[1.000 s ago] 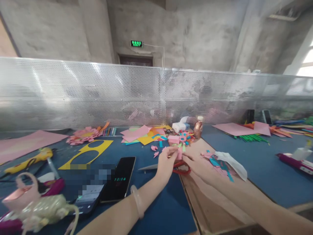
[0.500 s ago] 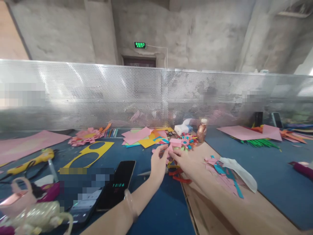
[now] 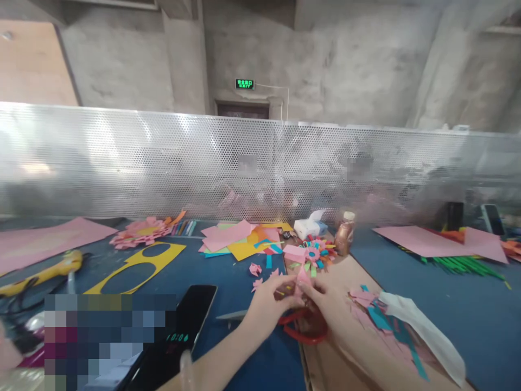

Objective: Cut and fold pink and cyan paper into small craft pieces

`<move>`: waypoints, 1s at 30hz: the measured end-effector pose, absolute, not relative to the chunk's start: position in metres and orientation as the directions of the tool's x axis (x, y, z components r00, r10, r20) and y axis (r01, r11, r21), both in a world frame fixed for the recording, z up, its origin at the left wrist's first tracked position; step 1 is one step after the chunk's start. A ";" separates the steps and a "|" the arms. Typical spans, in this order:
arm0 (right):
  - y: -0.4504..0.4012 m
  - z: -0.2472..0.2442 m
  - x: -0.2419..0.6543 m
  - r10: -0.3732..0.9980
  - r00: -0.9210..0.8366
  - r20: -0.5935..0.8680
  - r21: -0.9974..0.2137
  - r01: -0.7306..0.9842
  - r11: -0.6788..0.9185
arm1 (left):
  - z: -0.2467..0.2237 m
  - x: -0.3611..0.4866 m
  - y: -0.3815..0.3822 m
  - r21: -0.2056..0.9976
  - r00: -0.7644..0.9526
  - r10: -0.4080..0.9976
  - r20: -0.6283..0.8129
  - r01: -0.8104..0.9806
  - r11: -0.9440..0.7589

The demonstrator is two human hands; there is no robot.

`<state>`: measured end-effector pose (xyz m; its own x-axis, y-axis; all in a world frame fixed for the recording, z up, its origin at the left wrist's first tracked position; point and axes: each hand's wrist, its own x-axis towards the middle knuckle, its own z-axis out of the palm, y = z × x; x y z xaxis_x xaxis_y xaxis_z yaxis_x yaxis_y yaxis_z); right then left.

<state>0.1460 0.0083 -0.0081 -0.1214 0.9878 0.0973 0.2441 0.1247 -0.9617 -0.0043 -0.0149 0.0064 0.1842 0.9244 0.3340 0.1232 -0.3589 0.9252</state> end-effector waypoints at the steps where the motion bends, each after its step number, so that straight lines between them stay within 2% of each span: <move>1: 0.007 -0.009 0.148 0.988 -0.119 0.098 -0.960 0.251 0.125 | 0.006 -0.004 -0.015 0.924 0.199 0.924 0.327 0.139 -0.357; 3: 0.003 -0.009 0.148 0.988 -0.115 0.106 -0.948 0.289 0.136 | 0.004 -0.003 -0.016 0.917 0.196 0.924 0.328 0.168 -0.361; 6: -0.008 0.001 0.147 0.988 -0.131 0.080 -0.882 0.453 0.131 | 0.004 -0.003 -0.016 0.944 0.197 0.940 0.280 0.119 -0.306; 9: -0.015 0.013 0.145 0.974 -0.223 0.032 -0.884 0.448 0.132 | 0.007 -0.004 -0.016 0.980 0.234 0.953 0.193 -0.009 -0.197; 13: -0.018 0.020 0.148 0.970 -0.245 -0.010 -0.846 0.518 0.122 | 0.012 -0.005 -0.015 0.993 0.251 0.961 0.113 -0.067 -0.100; 17: -0.016 0.017 0.156 0.942 -0.334 0.015 -0.813 0.545 0.206 | 0.015 -0.005 -0.016 0.997 0.272 0.960 0.065 -0.060 -0.051; 22: -0.014 0.010 0.167 0.926 -0.362 0.108 -0.734 0.599 0.320 | 0.013 -0.007 -0.016 0.998 0.299 0.953 0.048 -0.057 -0.033; 27: -0.015 0.010 0.166 0.944 -0.321 0.075 -0.759 0.596 0.263 | 0.012 -0.007 -0.015 0.999 0.194 0.980 -0.038 -0.002 0.039; 30: -0.015 0.010 0.164 0.955 -0.295 0.042 -0.764 0.607 0.221 | 0.011 -0.007 -0.016 0.999 0.206 0.978 -0.040 -0.002 0.041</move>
<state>0.1637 -0.0152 0.0103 -0.2950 0.9546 0.0417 0.6068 0.2209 -0.7636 -0.0071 -0.0156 0.0111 0.2057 0.9778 -0.0401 -0.0022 0.0414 0.9991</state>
